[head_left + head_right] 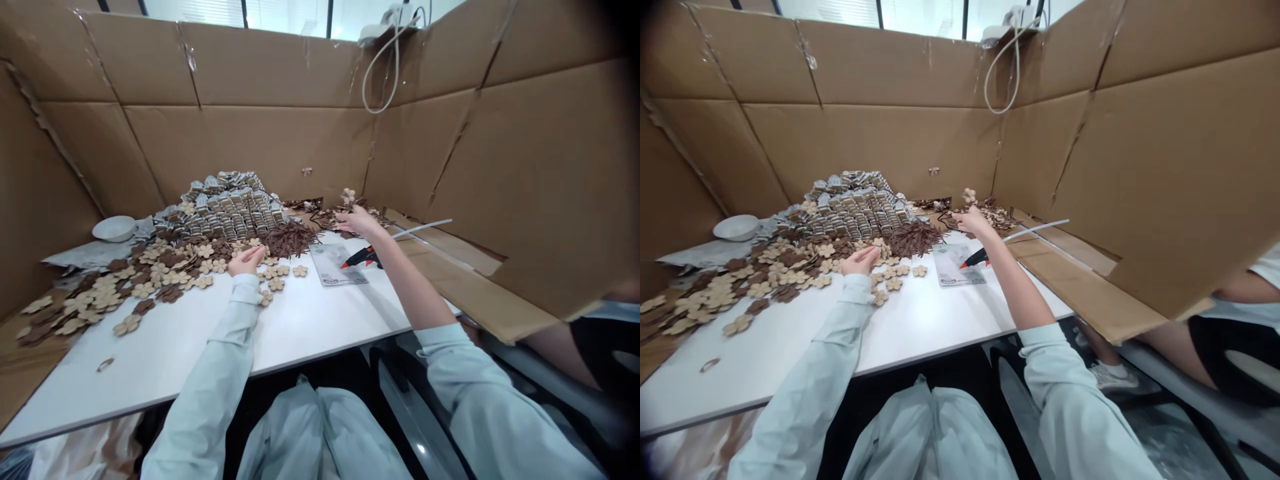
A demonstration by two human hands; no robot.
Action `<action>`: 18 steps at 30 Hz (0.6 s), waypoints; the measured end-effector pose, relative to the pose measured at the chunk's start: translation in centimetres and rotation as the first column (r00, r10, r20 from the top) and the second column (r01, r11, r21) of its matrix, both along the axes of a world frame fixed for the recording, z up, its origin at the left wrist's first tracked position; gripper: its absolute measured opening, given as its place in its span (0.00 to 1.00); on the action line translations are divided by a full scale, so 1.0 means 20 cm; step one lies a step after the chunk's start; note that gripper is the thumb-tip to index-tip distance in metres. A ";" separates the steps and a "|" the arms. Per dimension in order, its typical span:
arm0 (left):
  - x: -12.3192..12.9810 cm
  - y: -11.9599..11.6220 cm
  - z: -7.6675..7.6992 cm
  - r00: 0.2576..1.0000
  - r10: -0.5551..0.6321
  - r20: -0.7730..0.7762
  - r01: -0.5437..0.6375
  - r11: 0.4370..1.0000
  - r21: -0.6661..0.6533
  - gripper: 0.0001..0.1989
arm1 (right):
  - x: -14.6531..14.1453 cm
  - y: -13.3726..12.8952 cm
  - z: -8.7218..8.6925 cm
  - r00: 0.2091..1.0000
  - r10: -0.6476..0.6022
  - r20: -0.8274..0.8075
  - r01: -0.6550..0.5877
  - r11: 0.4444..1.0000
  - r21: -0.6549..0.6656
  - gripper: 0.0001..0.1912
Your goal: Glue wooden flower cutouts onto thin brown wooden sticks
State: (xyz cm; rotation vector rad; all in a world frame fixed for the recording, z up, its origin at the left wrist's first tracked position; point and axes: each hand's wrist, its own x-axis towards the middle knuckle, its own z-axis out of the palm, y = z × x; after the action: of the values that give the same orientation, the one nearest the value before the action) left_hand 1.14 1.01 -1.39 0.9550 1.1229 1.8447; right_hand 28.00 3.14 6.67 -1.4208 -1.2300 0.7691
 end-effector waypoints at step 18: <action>-0.02 0.06 -0.08 0.952 -0.006 -0.305 -0.012 0.998 -0.056 0.19 | -0.64 0.19 -0.34 0.610 0.218 0.762 0.006 0.960 -0.279 0.17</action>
State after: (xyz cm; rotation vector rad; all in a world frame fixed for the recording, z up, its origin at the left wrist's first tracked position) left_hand 0.75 2.13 -2.89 1.2361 1.3532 1.6944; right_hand 15.23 7.03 -0.05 -2.0285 -1.9620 0.3539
